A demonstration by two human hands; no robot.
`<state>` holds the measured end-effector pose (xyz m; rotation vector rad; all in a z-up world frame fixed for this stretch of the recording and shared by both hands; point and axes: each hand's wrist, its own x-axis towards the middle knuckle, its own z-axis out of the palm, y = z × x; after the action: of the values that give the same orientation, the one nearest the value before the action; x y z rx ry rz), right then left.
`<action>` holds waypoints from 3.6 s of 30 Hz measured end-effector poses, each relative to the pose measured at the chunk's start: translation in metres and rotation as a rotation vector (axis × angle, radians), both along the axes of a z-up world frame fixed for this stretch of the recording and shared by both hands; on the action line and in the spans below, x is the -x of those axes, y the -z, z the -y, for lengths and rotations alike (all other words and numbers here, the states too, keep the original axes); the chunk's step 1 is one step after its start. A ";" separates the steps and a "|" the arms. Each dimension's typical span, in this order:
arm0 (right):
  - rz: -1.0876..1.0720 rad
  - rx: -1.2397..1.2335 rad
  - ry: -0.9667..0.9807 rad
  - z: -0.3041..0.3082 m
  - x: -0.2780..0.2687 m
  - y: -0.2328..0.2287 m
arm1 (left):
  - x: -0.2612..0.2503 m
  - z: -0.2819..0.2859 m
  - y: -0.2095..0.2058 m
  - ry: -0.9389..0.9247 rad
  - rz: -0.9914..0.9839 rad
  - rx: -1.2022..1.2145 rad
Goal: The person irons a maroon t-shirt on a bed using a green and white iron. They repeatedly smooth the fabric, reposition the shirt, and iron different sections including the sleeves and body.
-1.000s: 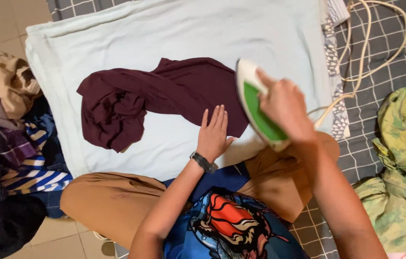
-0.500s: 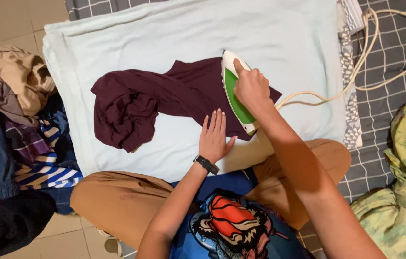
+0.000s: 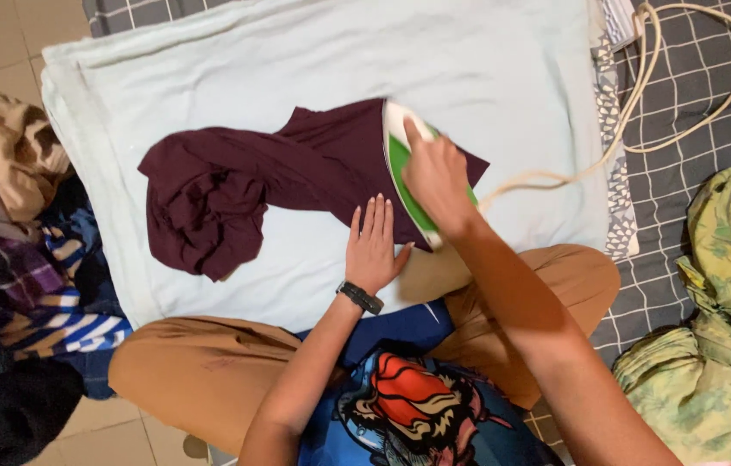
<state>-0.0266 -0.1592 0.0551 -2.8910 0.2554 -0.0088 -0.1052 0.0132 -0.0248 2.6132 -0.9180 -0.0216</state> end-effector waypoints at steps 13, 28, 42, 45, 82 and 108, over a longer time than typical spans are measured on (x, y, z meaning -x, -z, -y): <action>-0.277 -0.096 0.064 0.005 0.065 -0.017 | 0.000 -0.001 -0.001 0.005 -0.005 0.006; 0.478 -0.225 0.040 0.127 -0.006 -0.025 | 0.004 -0.006 -0.007 0.062 0.002 0.041; 1.146 -1.287 0.377 0.192 0.073 0.134 | 0.006 0.125 -0.001 0.031 0.002 -0.036; 1.040 -1.391 0.327 0.191 0.082 0.107 | -0.002 0.140 0.009 0.007 0.010 -0.027; -0.247 -1.267 0.404 0.113 0.047 0.002 | -0.057 -0.143 -0.072 -0.172 0.040 0.332; 1.102 -2.555 0.391 0.138 0.210 -0.105 | -0.125 -0.144 -0.109 -0.356 -1.278 2.171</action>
<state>-0.2368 -0.2973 0.1596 -0.0877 0.2180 -0.6550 0.0203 0.1575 0.0845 0.3279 0.2239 -0.3175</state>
